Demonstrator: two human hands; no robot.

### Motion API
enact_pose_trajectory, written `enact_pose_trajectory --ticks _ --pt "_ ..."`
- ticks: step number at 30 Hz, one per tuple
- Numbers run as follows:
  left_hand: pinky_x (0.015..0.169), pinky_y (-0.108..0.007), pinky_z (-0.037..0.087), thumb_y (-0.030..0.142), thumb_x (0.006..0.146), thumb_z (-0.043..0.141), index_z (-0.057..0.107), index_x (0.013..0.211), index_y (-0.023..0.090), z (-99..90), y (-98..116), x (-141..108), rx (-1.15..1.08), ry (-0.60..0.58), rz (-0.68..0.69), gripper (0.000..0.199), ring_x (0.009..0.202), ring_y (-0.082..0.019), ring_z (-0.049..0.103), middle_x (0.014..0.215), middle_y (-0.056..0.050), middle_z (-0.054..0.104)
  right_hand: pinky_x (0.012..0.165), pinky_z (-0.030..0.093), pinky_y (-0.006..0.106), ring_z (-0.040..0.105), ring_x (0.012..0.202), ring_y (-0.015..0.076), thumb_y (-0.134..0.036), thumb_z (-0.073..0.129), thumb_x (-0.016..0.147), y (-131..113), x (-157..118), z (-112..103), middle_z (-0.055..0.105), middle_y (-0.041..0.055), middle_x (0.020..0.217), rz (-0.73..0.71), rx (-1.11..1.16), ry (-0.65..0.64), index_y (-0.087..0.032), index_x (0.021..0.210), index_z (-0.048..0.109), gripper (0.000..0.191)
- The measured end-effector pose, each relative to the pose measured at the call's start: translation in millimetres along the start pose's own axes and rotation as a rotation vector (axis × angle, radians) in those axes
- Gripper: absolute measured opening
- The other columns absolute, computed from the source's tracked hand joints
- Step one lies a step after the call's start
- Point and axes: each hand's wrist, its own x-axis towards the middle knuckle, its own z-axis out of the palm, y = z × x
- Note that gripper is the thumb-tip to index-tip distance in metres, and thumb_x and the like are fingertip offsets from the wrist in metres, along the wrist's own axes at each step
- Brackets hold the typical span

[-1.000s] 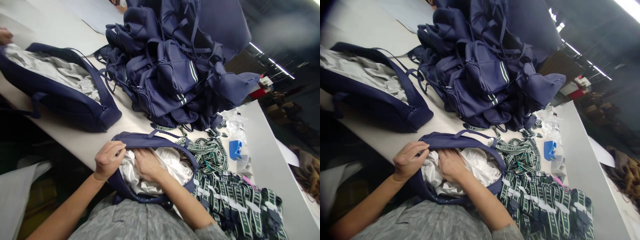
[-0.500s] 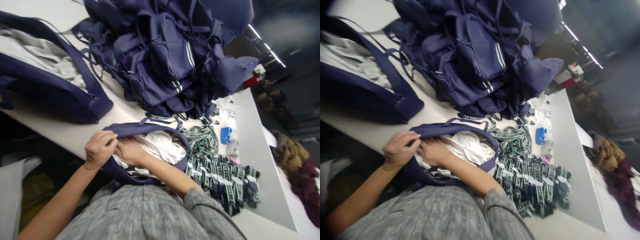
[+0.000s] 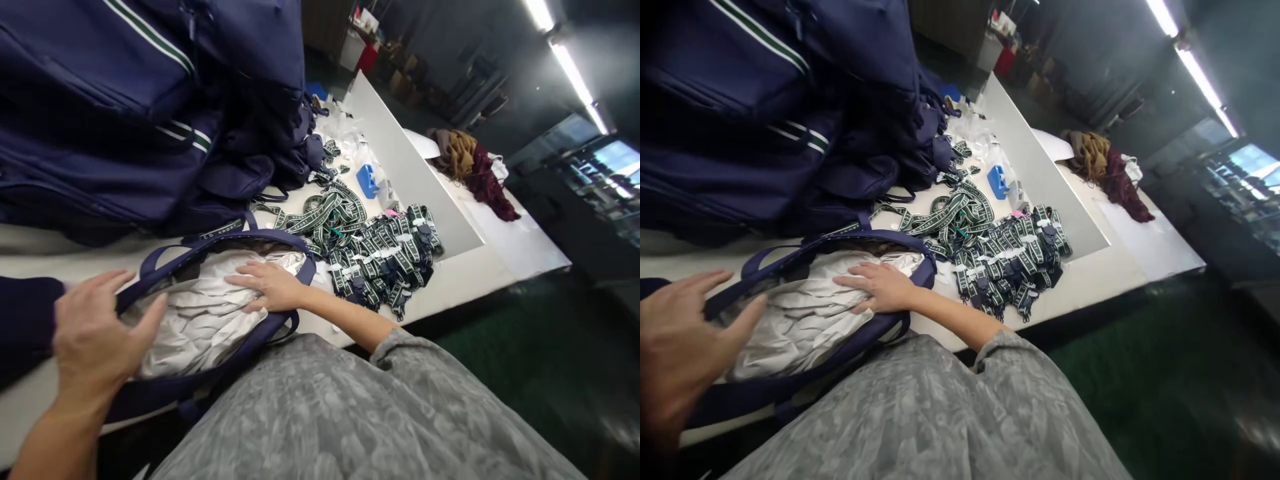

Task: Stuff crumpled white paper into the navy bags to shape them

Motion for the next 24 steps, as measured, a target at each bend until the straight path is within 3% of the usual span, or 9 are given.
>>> enact_pose_trajectory --ticks 3,5,7,11,14,17,20,22,24 --pt "0.105 -0.044 0.043 0.050 0.093 0.053 0.048 0.140 0.002 13.5 27 49 0.154 -0.135 0.142 0.068 0.123 -0.034 0.055 0.130 -0.023 0.060 0.112 0.034 0.045 0.039 0.141 0.0294 -0.041 0.073 0.085 -1 1 0 0.043 0.0148 0.152 0.037 -0.031 0.128 -0.022 0.145 0.049 0.067" --pt "0.091 -0.035 0.049 0.042 0.099 0.045 0.054 0.136 0.008 20.1 35 65 0.250 -0.229 0.209 0.051 0.110 -0.028 0.063 0.124 -0.017 0.066 0.110 0.034 0.042 0.045 0.136 0.0277 -0.034 0.071 0.088 -8 -14 -12 0.048 0.0158 0.148 0.050 -0.054 0.241 -0.019 0.138 0.056 0.054" --pt "0.076 -0.029 0.047 0.033 0.101 0.040 0.063 0.128 0.016 22.6 37 67 0.311 -0.218 0.255 0.039 0.097 -0.023 0.068 0.116 -0.009 0.072 0.106 0.036 0.039 0.051 0.127 0.0254 -0.032 0.066 0.092 -12 -42 -22 0.057 0.0133 0.138 0.010 -0.051 0.260 -0.018 0.131 0.061 0.042" --pt "0.068 -0.028 0.045 0.027 0.098 0.050 0.069 0.122 0.019 22.2 35 55 0.273 -0.043 0.334 0.032 0.090 -0.022 0.071 0.106 -0.007 0.075 0.097 0.038 0.040 0.057 0.113 0.0254 -0.039 0.073 0.086 -6 -94 -17 0.068 0.0097 0.117 -0.081 -0.048 0.083 -0.018 0.125 0.064 0.046" --pt "0.064 -0.029 0.047 0.023 0.094 0.057 0.071 0.120 0.016 20.5 37 52 0.265 0.046 0.416 0.030 0.087 -0.025 0.072 0.102 -0.010 0.076 0.099 0.033 0.044 0.055 0.112 0.0287 -0.040 0.078 0.080 0 -105 1 0.068 0.0113 0.110 -0.076 -0.115 0.124 -0.016 0.119 0.067 0.048" --pt "0.063 -0.029 0.049 0.014 0.088 0.062 0.071 0.118 0.017 14.1 47 43 0.303 0.090 0.633 0.032 0.078 -0.024 0.073 0.096 -0.009 0.077 0.091 0.033 0.036 0.059 0.102 0.0229 -0.035 0.073 0.086 3 -103 17 0.070 0.0059 0.097 -0.105 0.006 0.189 -0.017 0.098 0.072 0.021" --pt "0.074 -0.028 0.053 0.004 0.085 0.059 0.067 0.123 0.014 8.6 64 18 0.295 -0.087 0.878 0.040 0.081 -0.020 0.073 0.102 -0.007 0.077 0.076 0.034 0.028 0.061 0.089 0.0163 -0.028 0.073 0.085 7 -103 30 0.070 0.0000 0.086 -0.017 0.247 0.281 -0.018 0.081 0.071 0.011" --pt "0.084 -0.027 0.054 0.002 0.087 0.051 0.066 0.123 0.010 10.0 74 -1 0.266 -0.244 0.932 0.040 0.091 -0.019 0.073 0.110 -0.011 0.075 0.068 0.032 0.025 0.061 0.082 0.0140 -0.026 0.077 0.081 12 -102 37 0.068 -0.0021 0.082 0.091 0.372 0.324 -0.018 0.078 0.070 0.011" --pt "0.088 -0.028 0.054 0.002 0.090 0.044 0.066 0.123 0.009 14.0 79 -14 0.253 -0.324 0.912 0.041 0.097 -0.021 0.072 0.115 -0.013 0.073 0.065 0.030 0.024 0.060 0.079 0.0128 -0.026 0.079 0.079 18 -101 39 0.067 -0.0033 0.080 0.131 0.432 0.332 -0.018 0.079 0.071 0.012"
